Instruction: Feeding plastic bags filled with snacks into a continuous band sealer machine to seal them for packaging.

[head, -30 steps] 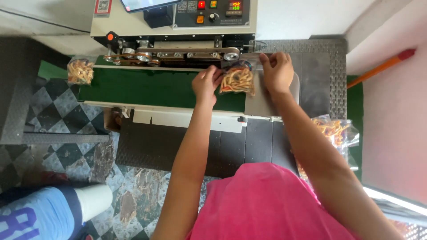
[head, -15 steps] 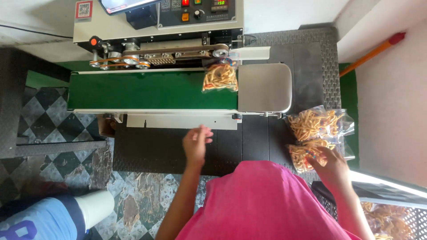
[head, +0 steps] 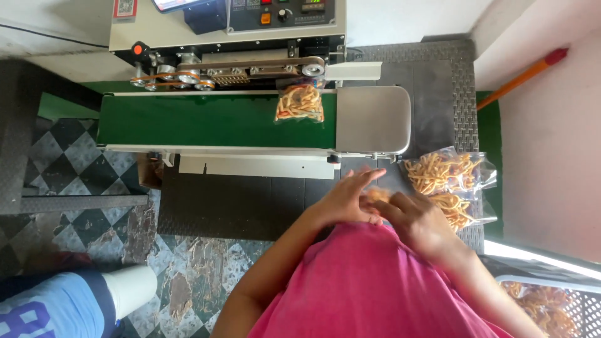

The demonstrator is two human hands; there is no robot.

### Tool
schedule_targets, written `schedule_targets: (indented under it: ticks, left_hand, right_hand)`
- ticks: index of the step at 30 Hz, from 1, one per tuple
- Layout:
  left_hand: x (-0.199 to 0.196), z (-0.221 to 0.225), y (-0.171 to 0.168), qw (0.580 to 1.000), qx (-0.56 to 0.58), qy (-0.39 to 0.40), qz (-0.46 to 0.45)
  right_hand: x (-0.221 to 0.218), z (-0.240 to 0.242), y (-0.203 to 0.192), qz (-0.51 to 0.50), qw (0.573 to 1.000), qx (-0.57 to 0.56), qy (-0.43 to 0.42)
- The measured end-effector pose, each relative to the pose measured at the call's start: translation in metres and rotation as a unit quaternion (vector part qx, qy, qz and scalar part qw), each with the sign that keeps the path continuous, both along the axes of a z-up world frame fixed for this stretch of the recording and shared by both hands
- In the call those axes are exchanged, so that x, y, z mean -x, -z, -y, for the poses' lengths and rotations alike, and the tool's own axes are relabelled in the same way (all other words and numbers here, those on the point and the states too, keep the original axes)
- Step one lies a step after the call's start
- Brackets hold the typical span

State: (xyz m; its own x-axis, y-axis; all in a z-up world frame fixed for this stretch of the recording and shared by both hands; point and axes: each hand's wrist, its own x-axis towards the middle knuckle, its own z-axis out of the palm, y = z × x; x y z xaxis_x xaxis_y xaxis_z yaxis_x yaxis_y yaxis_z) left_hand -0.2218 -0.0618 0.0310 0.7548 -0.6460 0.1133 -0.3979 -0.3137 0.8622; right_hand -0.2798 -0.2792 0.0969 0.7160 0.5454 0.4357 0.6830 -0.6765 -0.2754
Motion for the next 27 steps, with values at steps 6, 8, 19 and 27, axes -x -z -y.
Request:
schedule_targets:
  ticks: [6, 8, 19, 27]
  left_hand:
    - [-0.005, -0.011, -0.044, 0.968, 0.120, -0.078, -0.204]
    - [0.000, -0.018, -0.061, 0.964, 0.143, -0.085, -0.205]
    - [0.017, -0.001, -0.058, 0.939, 0.155, -0.206, -0.227]
    - [0.026, 0.013, -0.091, 0.899, 0.252, -0.264, -0.244]
  right_hand:
    - [-0.039, -0.004, -0.004, 0.061, 0.968, -0.240, 0.037]
    - [-0.036, -0.005, -0.011, -0.102, 0.940, -0.323, 0.051]
    - [-0.016, -0.060, -0.051, -0.432, 0.633, -0.618, 0.176]
    - [-0.017, -0.050, -0.037, -0.400, 0.626, -0.609, 0.276]
